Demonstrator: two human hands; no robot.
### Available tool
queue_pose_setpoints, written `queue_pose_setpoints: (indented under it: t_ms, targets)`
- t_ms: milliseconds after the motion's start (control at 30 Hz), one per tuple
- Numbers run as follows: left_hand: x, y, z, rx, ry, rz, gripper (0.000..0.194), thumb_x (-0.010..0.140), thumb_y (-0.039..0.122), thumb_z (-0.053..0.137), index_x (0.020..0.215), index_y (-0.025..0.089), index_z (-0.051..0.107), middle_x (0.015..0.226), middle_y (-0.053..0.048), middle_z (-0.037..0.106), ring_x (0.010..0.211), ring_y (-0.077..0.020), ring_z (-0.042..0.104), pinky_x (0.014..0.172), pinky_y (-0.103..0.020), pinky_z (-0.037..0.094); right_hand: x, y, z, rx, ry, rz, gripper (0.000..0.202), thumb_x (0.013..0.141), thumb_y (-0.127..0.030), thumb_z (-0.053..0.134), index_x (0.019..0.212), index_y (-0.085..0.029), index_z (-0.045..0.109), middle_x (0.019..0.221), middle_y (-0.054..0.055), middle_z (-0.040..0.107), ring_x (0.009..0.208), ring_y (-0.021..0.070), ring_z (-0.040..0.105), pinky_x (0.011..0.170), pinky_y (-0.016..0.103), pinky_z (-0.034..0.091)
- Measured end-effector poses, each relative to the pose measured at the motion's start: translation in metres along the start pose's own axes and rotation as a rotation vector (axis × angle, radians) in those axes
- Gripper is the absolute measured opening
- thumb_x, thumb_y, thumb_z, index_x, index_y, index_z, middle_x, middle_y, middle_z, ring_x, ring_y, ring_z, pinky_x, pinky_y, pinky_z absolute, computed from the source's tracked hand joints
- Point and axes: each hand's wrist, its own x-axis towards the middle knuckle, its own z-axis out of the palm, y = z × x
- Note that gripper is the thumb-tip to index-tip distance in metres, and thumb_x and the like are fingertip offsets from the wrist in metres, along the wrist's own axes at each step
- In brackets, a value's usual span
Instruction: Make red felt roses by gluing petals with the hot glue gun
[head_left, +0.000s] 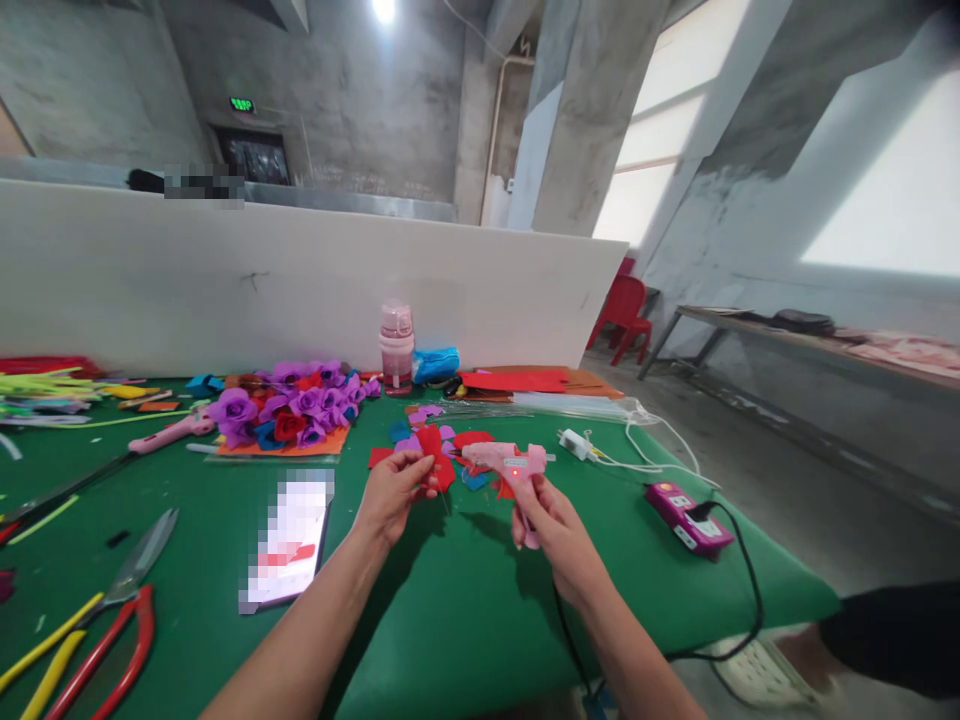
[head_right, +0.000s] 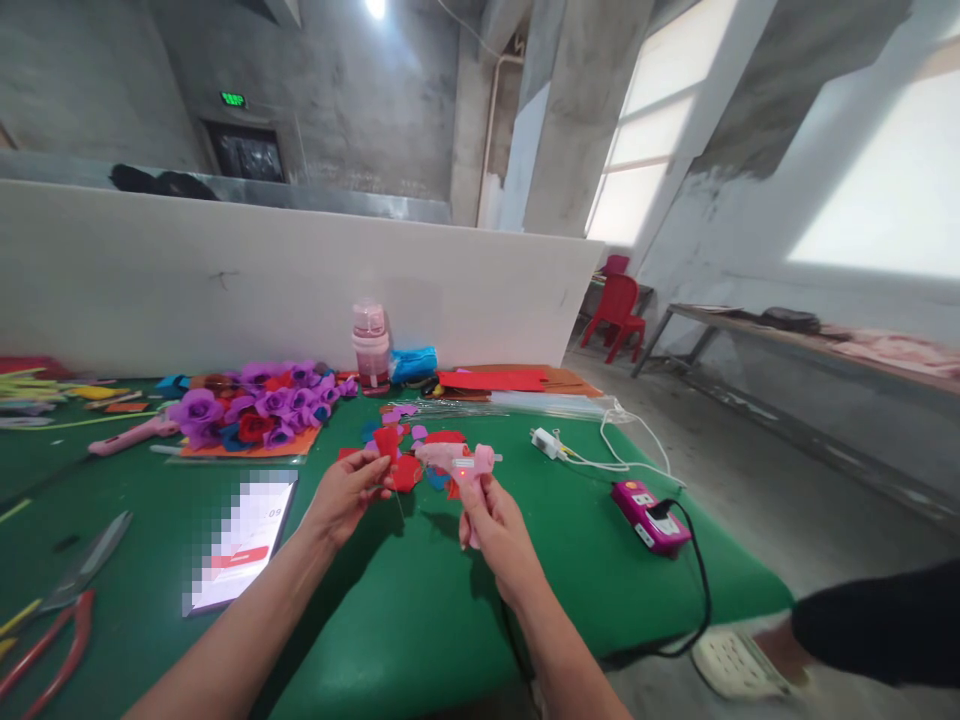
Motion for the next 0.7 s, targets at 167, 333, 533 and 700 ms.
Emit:
queue_pose_setpoints:
  t_ms: [167,333,533,700]
  targets:
    - [0.003,-0.002,-0.004,-0.014,0.0,-0.024,0.029,0.057,0.026,0.076,0.072,0.013,0.055,0.062,0.0,0.06,0.05,-0.0069,0.054,0.046,-0.018,0.046,0.023,0.016,-0.029,0.172,0.082,0.132,0.038,0.065,-0.049,0.067,0.081,-0.019,0.05,0.044,-0.008,0.048,0.035,0.0059,0.039,0.038,0.017,0.035]
    - [0.004,-0.002,-0.004,-0.019,-0.009,-0.013,0.027,0.059,0.024,0.074,0.071,0.013,0.054,0.062,0.0,0.06,0.049,-0.0067,0.054,0.045,-0.018,0.046,0.048,0.036,-0.067,-0.111,0.188,0.171,0.034,0.063,-0.049,0.065,0.065,-0.019,0.049,0.049,-0.006,0.05,0.038,0.0082,0.044,0.042,0.023,0.041]
    - [-0.001,0.0,-0.002,-0.025,-0.069,-0.013,0.03,0.063,0.028,0.073,0.078,0.016,0.05,0.069,-0.003,0.065,0.048,-0.0087,0.058,0.044,-0.019,0.046,0.057,0.049,-0.095,-0.95,0.187,0.08,0.039,0.081,-0.048,0.043,0.054,-0.02,0.05,0.045,0.001,0.054,0.046,0.0143,0.052,0.049,0.025,0.033]
    - [0.0,-0.001,-0.002,-0.055,-0.089,-0.002,0.029,0.068,0.025,0.07,0.083,0.016,0.047,0.069,-0.004,0.067,0.053,-0.0114,0.062,0.051,-0.022,0.051,0.047,0.037,-0.083,-1.137,0.323,0.06,0.037,0.079,-0.051,0.046,0.067,-0.019,0.059,0.064,0.007,0.063,0.064,0.0205,0.058,0.055,0.028,0.035]
